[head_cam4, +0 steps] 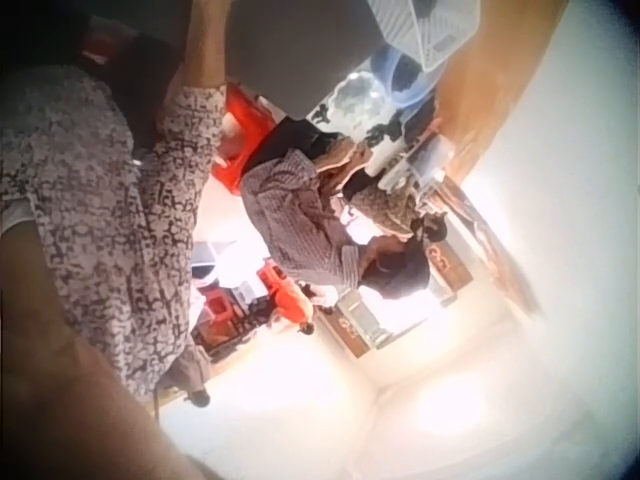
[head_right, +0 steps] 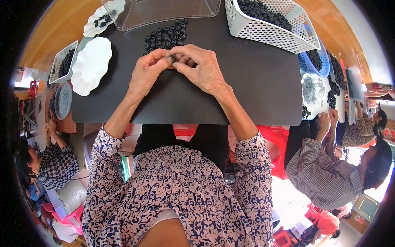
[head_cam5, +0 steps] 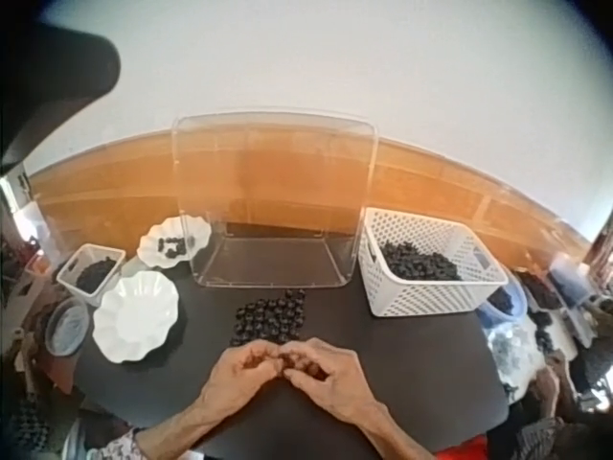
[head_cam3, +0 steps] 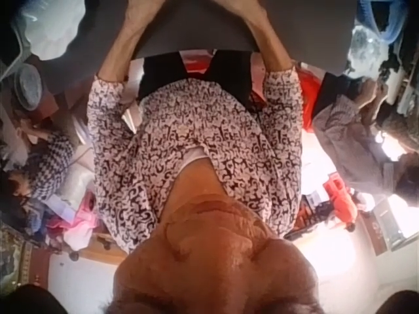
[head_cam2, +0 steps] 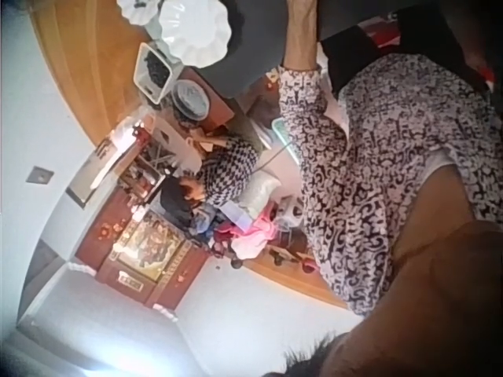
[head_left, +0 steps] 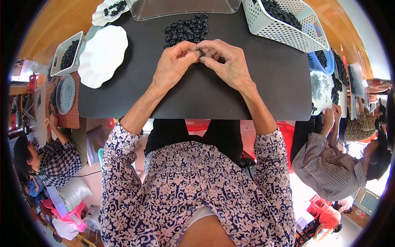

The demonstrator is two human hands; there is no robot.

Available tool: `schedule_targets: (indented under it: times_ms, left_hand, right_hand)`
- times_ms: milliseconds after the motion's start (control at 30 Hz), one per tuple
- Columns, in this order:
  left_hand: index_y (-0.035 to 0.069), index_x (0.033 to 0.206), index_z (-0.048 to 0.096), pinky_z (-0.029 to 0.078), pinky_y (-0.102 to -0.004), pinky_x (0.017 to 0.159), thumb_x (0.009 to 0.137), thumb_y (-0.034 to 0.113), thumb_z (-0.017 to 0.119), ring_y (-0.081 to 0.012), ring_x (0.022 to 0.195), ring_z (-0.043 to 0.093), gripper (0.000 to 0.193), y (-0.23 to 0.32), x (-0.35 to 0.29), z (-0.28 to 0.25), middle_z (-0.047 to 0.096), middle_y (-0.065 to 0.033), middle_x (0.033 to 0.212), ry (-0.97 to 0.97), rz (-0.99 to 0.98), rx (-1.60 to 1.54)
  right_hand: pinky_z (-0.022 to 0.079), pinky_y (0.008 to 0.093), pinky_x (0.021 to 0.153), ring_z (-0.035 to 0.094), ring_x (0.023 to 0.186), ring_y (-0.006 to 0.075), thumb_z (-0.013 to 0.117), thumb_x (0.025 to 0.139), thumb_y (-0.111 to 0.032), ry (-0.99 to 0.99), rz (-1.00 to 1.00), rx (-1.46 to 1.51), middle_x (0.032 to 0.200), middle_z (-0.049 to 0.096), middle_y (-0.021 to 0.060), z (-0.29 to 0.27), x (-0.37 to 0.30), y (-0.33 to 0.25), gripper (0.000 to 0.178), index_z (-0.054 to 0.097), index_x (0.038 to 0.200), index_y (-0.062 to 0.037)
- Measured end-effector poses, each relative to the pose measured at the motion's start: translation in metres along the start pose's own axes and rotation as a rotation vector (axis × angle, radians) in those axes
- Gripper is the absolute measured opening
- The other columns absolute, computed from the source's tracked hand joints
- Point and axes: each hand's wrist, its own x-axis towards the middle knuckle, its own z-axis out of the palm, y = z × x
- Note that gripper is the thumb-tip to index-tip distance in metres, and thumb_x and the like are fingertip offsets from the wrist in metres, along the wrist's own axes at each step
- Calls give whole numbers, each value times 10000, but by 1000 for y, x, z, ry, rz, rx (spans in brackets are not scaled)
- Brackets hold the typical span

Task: The person sorts small black plastic components by hand, taking them from a pile and placing them into specific white plates, a plastic basket, and storage containers.

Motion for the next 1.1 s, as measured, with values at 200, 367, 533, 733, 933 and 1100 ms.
schedule_targets:
  times_ms: [200, 367, 533, 733, 933, 1100]
  left_hand:
    - [4, 1033, 613, 429, -187, 709, 895, 105, 595, -31, 768, 538, 171, 2, 0, -2, 609, 33, 807, -39, -42, -3]
    - [-2, 1068, 582, 421, -190, 726, 898, 106, 595, -28, 752, 530, 202, -1, 1, -3, 573, 50, 768, -54, 14, 6]
    - [-19, 1103, 559, 411, -195, 711, 895, 106, 600, -28, 725, 504, 246, 1, 1, 3, 546, 55, 749, -47, 0, -58]
    - [-19, 1155, 538, 410, -198, 708, 888, 100, 603, -36, 734, 514, 300, 0, 2, 0, 558, 44, 752, -30, 22, -2]
    - [-12, 1212, 498, 424, -211, 685, 882, 87, 604, -53, 724, 521, 361, 6, 2, -4, 549, 30, 732, -36, -37, 70]
    - [-5, 1129, 554, 458, -238, 718, 941, 142, 510, -93, 739, 552, 243, 5, 3, -8, 584, -5, 774, -22, 107, 119]
  right_hand:
    - [473, 242, 566, 538, 621, 111, 722, 751, -6, -19, -32, -126, 799, 577, 42, 2, -1, -4, 332, 668, 1072, -73]
    - [474, 265, 562, 554, 618, 129, 739, 755, -46, 11, -131, -143, 814, 590, 48, 7, -2, 2, 257, 666, 1001, -55]
    - [409, 244, 532, 438, 561, 92, 746, 742, -28, 78, -109, -195, 747, 555, 13, 7, -4, 1, 225, 680, 956, -45]
    - [451, 287, 545, 513, 588, 149, 762, 738, -97, 47, -118, -243, 737, 543, 49, 7, -2, -1, 241, 670, 955, -50]
    - [438, 285, 543, 479, 576, 129, 762, 745, -94, -63, 12, -91, 713, 538, 40, 3, 0, -4, 252, 683, 979, -40]
    - [434, 278, 539, 481, 573, 115, 760, 742, -72, 14, 34, -91, 713, 554, 40, 5, -1, -5, 228, 690, 954, -27]
